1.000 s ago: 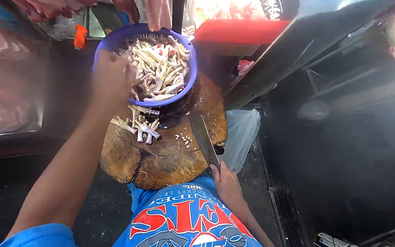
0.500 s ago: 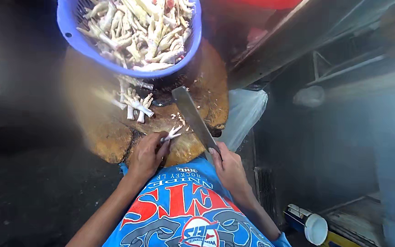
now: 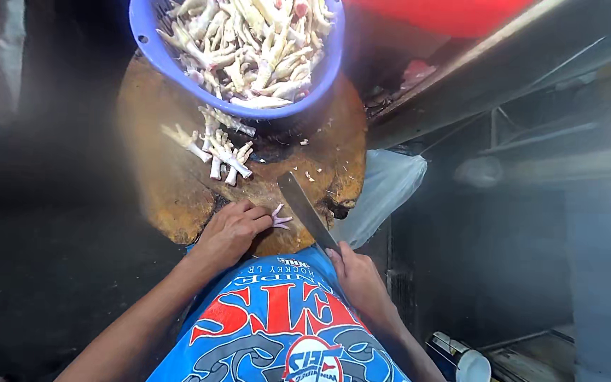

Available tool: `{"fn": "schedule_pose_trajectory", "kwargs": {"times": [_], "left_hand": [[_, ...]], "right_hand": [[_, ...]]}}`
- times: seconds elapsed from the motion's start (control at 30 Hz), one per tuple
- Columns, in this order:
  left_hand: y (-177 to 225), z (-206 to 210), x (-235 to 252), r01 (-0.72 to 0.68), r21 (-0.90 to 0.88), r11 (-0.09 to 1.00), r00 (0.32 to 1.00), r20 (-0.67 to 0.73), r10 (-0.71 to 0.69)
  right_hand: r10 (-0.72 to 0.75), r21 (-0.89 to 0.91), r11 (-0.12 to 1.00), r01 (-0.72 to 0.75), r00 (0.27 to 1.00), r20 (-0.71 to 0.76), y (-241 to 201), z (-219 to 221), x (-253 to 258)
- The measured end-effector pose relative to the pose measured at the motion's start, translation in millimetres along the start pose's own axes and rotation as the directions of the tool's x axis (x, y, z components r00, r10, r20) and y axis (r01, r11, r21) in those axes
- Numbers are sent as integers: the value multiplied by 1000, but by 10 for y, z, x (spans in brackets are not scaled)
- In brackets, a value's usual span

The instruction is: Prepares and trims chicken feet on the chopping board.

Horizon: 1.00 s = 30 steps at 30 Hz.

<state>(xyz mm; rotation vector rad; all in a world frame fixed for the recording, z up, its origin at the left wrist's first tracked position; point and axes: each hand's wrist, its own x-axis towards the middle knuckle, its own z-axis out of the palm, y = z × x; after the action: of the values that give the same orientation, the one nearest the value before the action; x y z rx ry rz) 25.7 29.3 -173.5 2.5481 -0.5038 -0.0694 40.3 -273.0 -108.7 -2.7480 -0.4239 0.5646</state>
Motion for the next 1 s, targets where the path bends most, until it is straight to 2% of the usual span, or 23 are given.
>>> {"fn": "schedule_pose_trajectory", "kwargs": {"times": [0.13, 0.17, 0.23, 0.27, 0.37, 0.4, 0.5, 0.6, 0.63, 0.67, 0.73, 0.8, 0.87, 0.9, 0.97, 1.0], "left_hand": [[-13, -36, 52, -54, 38, 998, 998, -22, 55], [-5, -41, 47, -52, 41, 998, 998, -27, 53], [23, -37, 41, -25, 61, 998, 999, -30, 27], [48, -36, 29, -2, 75, 997, 1000, -30, 4], [140, -58, -22, 94, 111, 989, 996, -10, -94], [194, -70, -45, 145, 115, 983, 989, 7, -147], [396, -59, 19, 375, 48, 926, 925, 35, -377], [493, -81, 206, 536, -51, 843, 843, 84, -531], [497, -80, 237, 567, -85, 819, 822, 118, -557], [498, -76, 251, 592, -90, 801, 803, 148, -577], [509, -105, 291, 629, -60, 775, 769, 193, -609], [498, -161, 331, 643, -33, 765, 747, 248, -618], [465, -183, 331, 665, -108, 739, 737, 252, -627], [451, -164, 285, 661, -207, 722, 751, 193, -632], [434, -89, 205, 600, -458, 656, 746, 23, -666], [434, -81, 193, 577, -541, 612, 729, 1, -685]], "right_hand": [[-102, 64, 991, 114, 982, -161, -18, 18, -1], [-98, 43, 994, 104, 988, -122, -43, 15, 3], [-22, -71, 997, 26, 998, 56, -86, -79, 31], [-4, -87, 996, 10, 998, 65, -78, -98, 29], [-17, 8, 1000, 18, 992, -126, -2, -12, -2], [-5, 38, 999, 10, 990, -143, 12, 27, -23], [67, -4, 998, -67, 998, 9, 16, -3, -50], [7, 37, 999, -3, 994, -112, -28, 42, -38], [-10, 39, 999, 14, 992, -123, -54, 65, -40], [3, 22, 1000, -2, 997, -73, -87, 60, -47], [101, -39, 994, -98, 990, 99, -147, -40, -17], [96, -9, 995, -96, 995, -12, -124, -36, -25], [77, 78, 995, -64, 982, -174, -89, 32, -36], [86, 92, 993, -70, 978, -189, -81, 60, -48], [135, 29, 991, -134, 990, -49, -61, 36, -52], [152, -2, 988, -152, 988, 7, -49, 31, -55]]}}
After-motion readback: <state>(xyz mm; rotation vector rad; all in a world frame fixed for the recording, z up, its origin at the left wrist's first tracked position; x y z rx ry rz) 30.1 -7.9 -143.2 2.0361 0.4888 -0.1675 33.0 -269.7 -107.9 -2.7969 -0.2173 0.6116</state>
